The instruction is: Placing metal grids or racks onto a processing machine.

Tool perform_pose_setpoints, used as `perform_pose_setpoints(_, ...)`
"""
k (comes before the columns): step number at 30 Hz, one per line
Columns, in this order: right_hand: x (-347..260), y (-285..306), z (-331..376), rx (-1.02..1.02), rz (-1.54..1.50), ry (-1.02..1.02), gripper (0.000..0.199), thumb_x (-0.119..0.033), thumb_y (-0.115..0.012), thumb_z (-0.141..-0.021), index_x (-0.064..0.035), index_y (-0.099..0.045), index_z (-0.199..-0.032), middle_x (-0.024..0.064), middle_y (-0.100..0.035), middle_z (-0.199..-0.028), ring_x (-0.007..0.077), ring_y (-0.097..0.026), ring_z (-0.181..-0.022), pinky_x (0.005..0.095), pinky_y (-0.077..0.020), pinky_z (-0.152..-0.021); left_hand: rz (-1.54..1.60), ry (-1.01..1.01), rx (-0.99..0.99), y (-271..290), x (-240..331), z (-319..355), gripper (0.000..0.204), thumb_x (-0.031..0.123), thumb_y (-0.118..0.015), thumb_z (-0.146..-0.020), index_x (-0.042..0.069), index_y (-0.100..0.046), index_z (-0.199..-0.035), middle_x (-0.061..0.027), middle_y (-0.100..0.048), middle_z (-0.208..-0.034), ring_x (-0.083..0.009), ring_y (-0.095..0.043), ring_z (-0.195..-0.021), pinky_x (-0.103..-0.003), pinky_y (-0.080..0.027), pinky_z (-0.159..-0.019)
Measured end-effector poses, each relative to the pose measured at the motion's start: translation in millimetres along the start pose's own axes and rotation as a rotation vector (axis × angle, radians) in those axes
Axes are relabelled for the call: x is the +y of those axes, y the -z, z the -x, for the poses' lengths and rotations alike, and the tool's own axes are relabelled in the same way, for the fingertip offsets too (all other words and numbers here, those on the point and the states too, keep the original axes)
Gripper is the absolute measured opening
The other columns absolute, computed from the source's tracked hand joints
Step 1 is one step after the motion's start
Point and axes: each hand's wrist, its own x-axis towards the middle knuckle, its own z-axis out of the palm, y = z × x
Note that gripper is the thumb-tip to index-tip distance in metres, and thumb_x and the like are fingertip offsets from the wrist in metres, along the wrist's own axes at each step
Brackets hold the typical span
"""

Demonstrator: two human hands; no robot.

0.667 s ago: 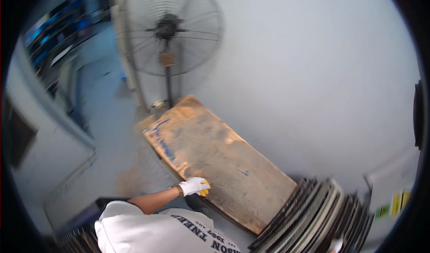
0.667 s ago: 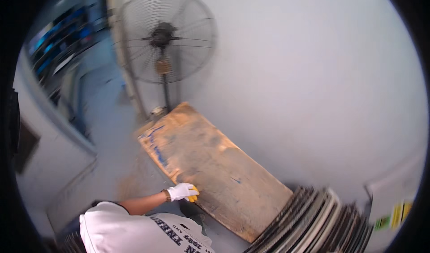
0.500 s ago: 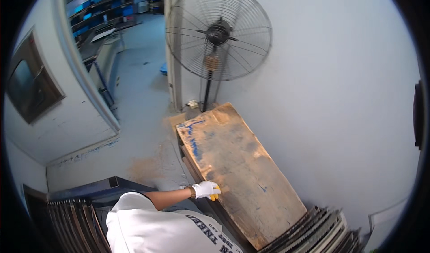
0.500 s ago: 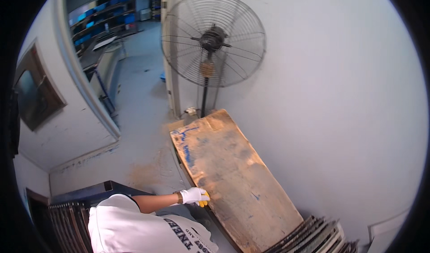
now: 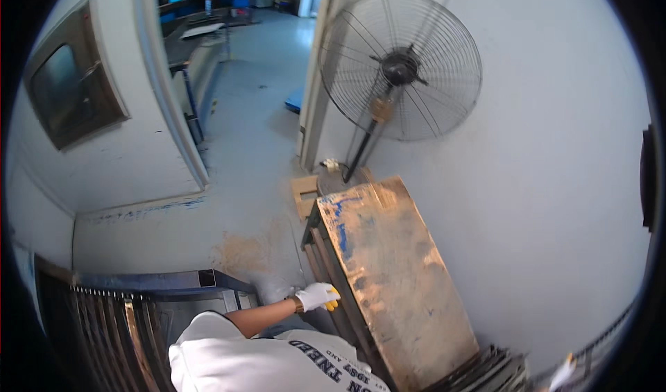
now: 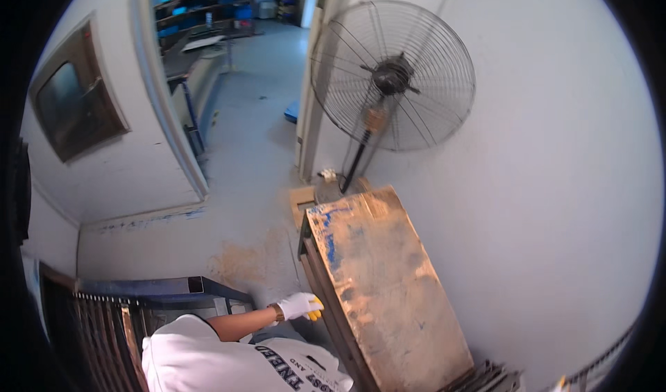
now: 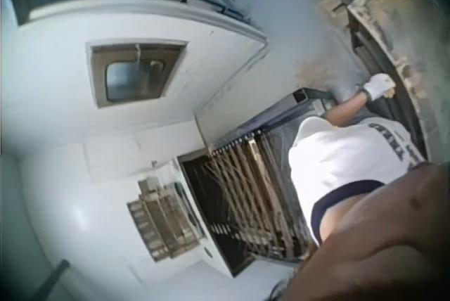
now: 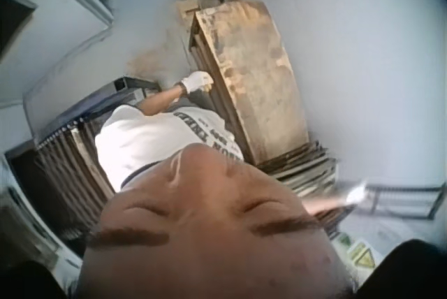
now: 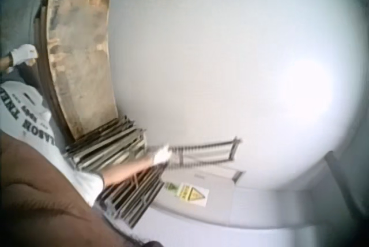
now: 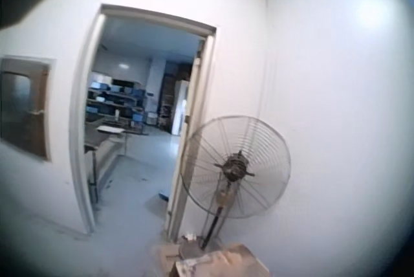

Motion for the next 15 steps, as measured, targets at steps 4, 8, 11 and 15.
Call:
perform_pose_setpoints(4,-196.2,-158.6,124.4,-0.143,-0.175,-0.096,0.022,-0.023,-0.050,-0.077,-0.0011,-0.054,-0.080,-0.0028,-0.044,-0.062,0.0083,-0.037,-0.055,0.0233,-0.0336,-0.052,0.066,-0.012,0.089,10.2,-3.1,30.3,0.023,0.023,-0.048,-0.078,0.001,-0.052,-0.086,-0.0086,-0.058,-0.072,-0.0153,-0.057,-0.061,-0.024,-0.045,-0.051)
perform_pose_setpoints(8,-275.5,-251.6,240.5,-0.493,-0.340,-0.044,0.030,-0.027,-0.052,-0.077,0.0022,-0.055,-0.078,0.0005,-0.050,-0.063,0.0081,-0.043,-0.061,0.0223,-0.0365,-0.057,0.140,0.000,0.299,18.7,-36.0,45.5,0.034,0.018,-0.056,-0.073,0.003,-0.046,-0.101,-0.0075,-0.057,-0.081,-0.0137,-0.055,-0.065,-0.024,-0.045,-0.055)
perform_pose_setpoints(11,-303.3,-288.4,337.9,-0.688,-0.970,-0.230,0.020,-0.020,-0.052,-0.077,-0.0018,-0.048,-0.083,0.0041,-0.051,-0.074,0.0108,-0.048,-0.067,0.0239,-0.0407,-0.062,0.049,-0.111,0.579,15.3,-64.3,60.6,0.054,0.018,-0.064,-0.066,0.003,-0.037,-0.111,-0.0100,-0.052,-0.093,-0.0146,-0.052,-0.076,-0.025,-0.043,-0.064)
perform_pose_setpoints(15,-293.0,-300.9,425.4,-0.897,-0.991,-0.776,0.018,-0.019,-0.053,-0.076,-0.0047,-0.042,-0.077,0.0046,-0.045,-0.071,0.0122,-0.043,-0.051,0.0250,-0.0393,-0.042,-0.022,-0.246,1.004,1.8,-74.3,82.5,0.077,0.020,-0.070,-0.057,0.003,-0.028,-0.119,-0.0143,-0.039,-0.113,-0.0196,-0.043,-0.096,-0.029,-0.036,-0.081)
